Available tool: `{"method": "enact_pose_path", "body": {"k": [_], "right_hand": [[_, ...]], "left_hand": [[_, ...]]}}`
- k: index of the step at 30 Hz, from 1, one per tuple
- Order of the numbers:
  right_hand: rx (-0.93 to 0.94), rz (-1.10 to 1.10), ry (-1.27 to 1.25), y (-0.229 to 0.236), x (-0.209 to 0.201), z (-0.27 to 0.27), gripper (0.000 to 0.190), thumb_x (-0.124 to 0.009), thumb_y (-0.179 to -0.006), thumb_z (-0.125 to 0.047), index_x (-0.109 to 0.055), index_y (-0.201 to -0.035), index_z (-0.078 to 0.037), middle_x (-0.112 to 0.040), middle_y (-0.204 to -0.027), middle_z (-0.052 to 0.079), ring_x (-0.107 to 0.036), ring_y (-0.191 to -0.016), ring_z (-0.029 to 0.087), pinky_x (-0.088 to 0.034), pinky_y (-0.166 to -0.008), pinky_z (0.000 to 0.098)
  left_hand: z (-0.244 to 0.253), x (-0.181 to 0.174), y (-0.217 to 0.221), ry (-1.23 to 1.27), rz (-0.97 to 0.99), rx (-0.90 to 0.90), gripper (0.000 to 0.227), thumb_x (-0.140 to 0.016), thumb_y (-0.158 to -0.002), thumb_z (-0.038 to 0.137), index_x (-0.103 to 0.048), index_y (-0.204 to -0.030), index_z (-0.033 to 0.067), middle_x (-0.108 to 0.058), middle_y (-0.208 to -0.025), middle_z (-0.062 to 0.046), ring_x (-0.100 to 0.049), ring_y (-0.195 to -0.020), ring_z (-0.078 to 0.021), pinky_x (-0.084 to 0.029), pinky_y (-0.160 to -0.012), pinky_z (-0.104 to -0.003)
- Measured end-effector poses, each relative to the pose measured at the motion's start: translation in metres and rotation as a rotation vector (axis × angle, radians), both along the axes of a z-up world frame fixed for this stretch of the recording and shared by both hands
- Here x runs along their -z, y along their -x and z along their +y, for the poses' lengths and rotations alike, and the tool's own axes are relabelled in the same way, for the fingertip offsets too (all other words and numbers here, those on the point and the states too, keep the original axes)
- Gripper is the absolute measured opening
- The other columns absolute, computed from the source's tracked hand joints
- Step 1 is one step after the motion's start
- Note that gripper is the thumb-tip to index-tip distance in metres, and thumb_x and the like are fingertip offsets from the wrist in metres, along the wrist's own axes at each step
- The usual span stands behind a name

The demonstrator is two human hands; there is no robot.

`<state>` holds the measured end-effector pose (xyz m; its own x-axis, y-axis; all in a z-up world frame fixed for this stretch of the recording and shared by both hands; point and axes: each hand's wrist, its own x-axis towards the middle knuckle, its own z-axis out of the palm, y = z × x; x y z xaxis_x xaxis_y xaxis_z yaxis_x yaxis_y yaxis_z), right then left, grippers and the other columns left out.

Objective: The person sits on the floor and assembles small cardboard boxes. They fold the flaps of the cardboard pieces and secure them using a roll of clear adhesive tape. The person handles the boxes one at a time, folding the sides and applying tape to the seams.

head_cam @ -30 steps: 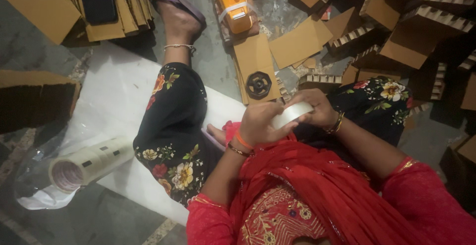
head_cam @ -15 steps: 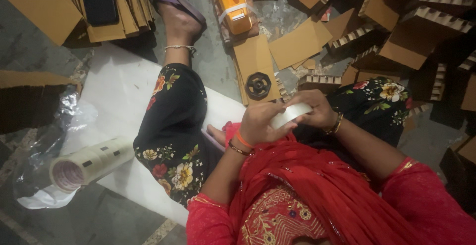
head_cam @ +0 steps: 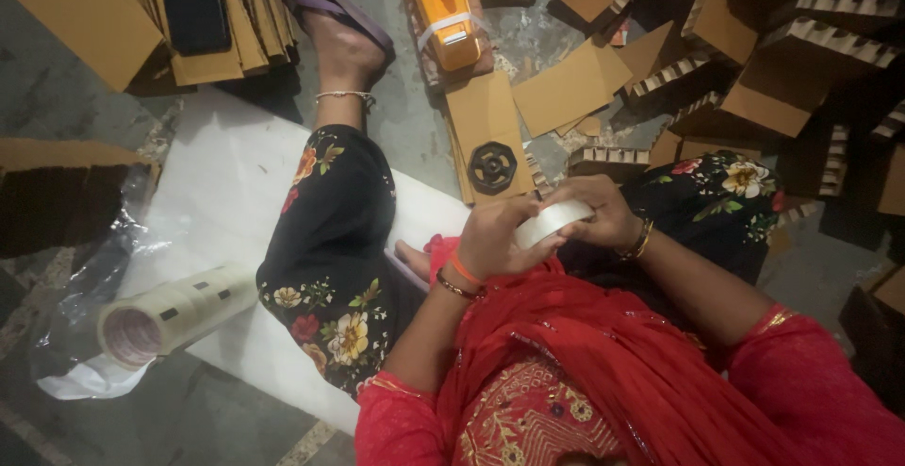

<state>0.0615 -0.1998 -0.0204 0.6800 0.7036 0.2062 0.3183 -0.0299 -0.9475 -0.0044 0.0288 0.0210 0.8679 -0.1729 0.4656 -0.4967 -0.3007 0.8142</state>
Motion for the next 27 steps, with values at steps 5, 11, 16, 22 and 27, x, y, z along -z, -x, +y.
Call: {"method": "enact_pose_path", "body": {"k": [5, 11, 16, 22, 27], "right_hand": [[-0.001, 0.048, -0.033, 0.002, 0.002, -0.002, 0.054, -0.072, -0.092, -0.055, -0.073, -0.113, -0.005, -0.076, -0.096, 0.007, -0.071, -0.077, 0.016, -0.054, -0.069, 0.0276], [0.024, 0.087, -0.038, 0.003, 0.001, 0.001, 0.051, -0.071, -0.093, -0.052, -0.074, -0.113, -0.005, -0.077, -0.102, 0.01, -0.075, -0.088, 0.018, -0.058, -0.076, 0.028], [0.055, 0.022, 0.004, 0.006, -0.006, 0.004, 0.051, -0.068, -0.095, -0.053, -0.074, -0.113, -0.005, -0.077, -0.105, 0.01, -0.074, -0.094, 0.02, -0.056, -0.082, 0.0309], [0.092, 0.004, 0.026, 0.005, -0.008, 0.008, 0.054, -0.067, -0.095, -0.054, -0.073, -0.112, -0.004, -0.076, -0.102, 0.01, -0.073, -0.091, 0.022, -0.055, -0.08, 0.0318], [0.112, -0.041, 0.038, 0.006, -0.008, 0.008, 0.055, -0.066, -0.093, -0.055, -0.073, -0.111, -0.004, -0.076, -0.098, 0.009, -0.073, -0.087, 0.022, -0.054, -0.078, 0.0331]], "left_hand": [[0.001, -0.006, 0.001, -0.059, 0.067, 0.015, 0.038, -0.085, -0.084, 0.031, -0.067, -0.105, 0.0042, -0.071, -0.087, -0.012, -0.072, -0.076, -0.0299, -0.057, -0.068, -0.038], [0.001, 0.003, -0.001, -0.047, 0.003, -0.036, 0.038, -0.084, -0.084, 0.029, -0.068, -0.107, 0.0044, -0.073, -0.092, -0.013, -0.073, -0.079, -0.0294, -0.058, -0.07, -0.037], [0.0, 0.011, 0.0, -0.028, -0.034, -0.058, 0.036, -0.083, -0.087, 0.027, -0.067, -0.109, 0.0043, -0.073, -0.096, -0.013, -0.075, -0.082, -0.0294, -0.059, -0.072, -0.037], [0.0, 0.024, 0.003, -0.044, -0.009, -0.09, 0.034, -0.082, -0.086, 0.024, -0.069, -0.11, 0.0037, -0.073, -0.094, -0.012, -0.073, -0.083, -0.03, -0.057, -0.073, -0.04], [-0.007, 0.034, 0.007, -0.021, 0.067, -0.13, 0.033, -0.084, -0.084, 0.026, -0.07, -0.105, 0.0051, -0.073, -0.092, -0.012, -0.071, -0.078, -0.0296, -0.056, -0.071, -0.039]]}}
